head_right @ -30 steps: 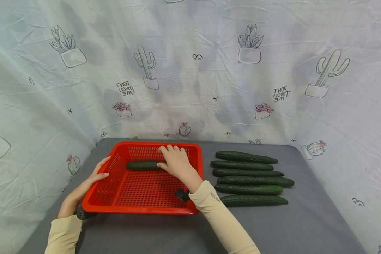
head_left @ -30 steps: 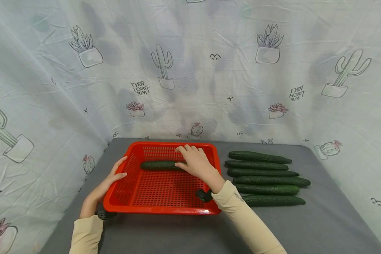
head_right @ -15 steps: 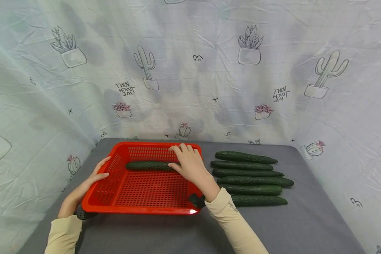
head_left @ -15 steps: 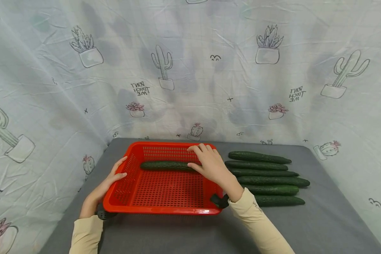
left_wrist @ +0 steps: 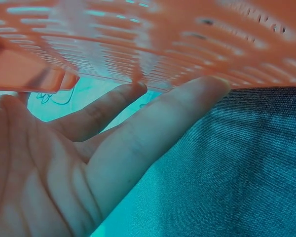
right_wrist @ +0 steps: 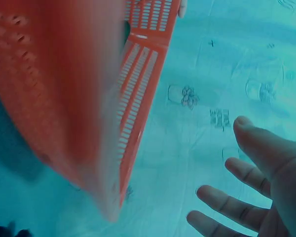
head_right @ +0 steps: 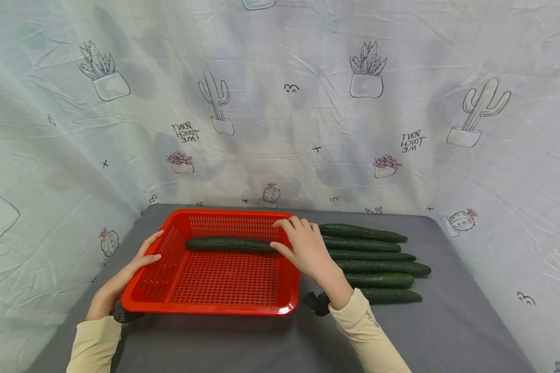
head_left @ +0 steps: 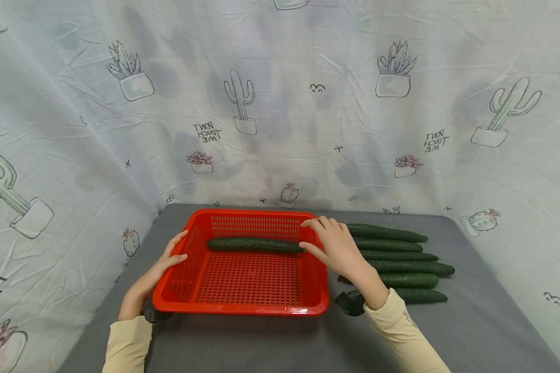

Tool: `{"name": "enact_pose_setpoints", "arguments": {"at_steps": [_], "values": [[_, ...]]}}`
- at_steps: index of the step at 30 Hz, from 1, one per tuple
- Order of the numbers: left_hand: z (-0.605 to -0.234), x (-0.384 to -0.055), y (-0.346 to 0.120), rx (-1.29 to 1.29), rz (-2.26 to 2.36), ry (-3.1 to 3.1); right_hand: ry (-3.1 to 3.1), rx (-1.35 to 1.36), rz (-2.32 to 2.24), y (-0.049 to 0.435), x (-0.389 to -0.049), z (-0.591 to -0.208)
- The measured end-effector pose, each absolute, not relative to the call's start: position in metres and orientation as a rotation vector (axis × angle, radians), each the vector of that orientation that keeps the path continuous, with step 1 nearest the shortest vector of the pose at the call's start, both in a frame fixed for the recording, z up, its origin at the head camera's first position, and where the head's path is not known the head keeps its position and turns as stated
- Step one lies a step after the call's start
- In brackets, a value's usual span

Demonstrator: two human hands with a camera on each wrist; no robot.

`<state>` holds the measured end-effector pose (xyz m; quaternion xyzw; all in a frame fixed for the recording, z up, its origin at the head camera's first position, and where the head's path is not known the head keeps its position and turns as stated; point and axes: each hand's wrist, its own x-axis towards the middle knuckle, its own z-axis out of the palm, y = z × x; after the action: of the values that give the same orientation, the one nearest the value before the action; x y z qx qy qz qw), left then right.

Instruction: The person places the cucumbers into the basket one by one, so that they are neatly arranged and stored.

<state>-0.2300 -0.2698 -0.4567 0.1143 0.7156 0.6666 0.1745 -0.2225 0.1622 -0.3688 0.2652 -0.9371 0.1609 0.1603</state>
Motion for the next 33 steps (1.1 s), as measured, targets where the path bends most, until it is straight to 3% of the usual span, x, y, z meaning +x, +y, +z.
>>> {"name": "enact_pose_setpoints", "arguments": {"at_steps": [16, 33], "values": [[-0.457, -0.230, -0.268, 0.347, 1.903, 2.001, -2.662, 0.589, 0.529, 0.239, -0.209, -0.394], [-0.454, -0.227, -0.267, 0.318, 1.879, 2.056, -2.730, 0.503, 0.473, 0.280, -0.189, -0.428]]}}
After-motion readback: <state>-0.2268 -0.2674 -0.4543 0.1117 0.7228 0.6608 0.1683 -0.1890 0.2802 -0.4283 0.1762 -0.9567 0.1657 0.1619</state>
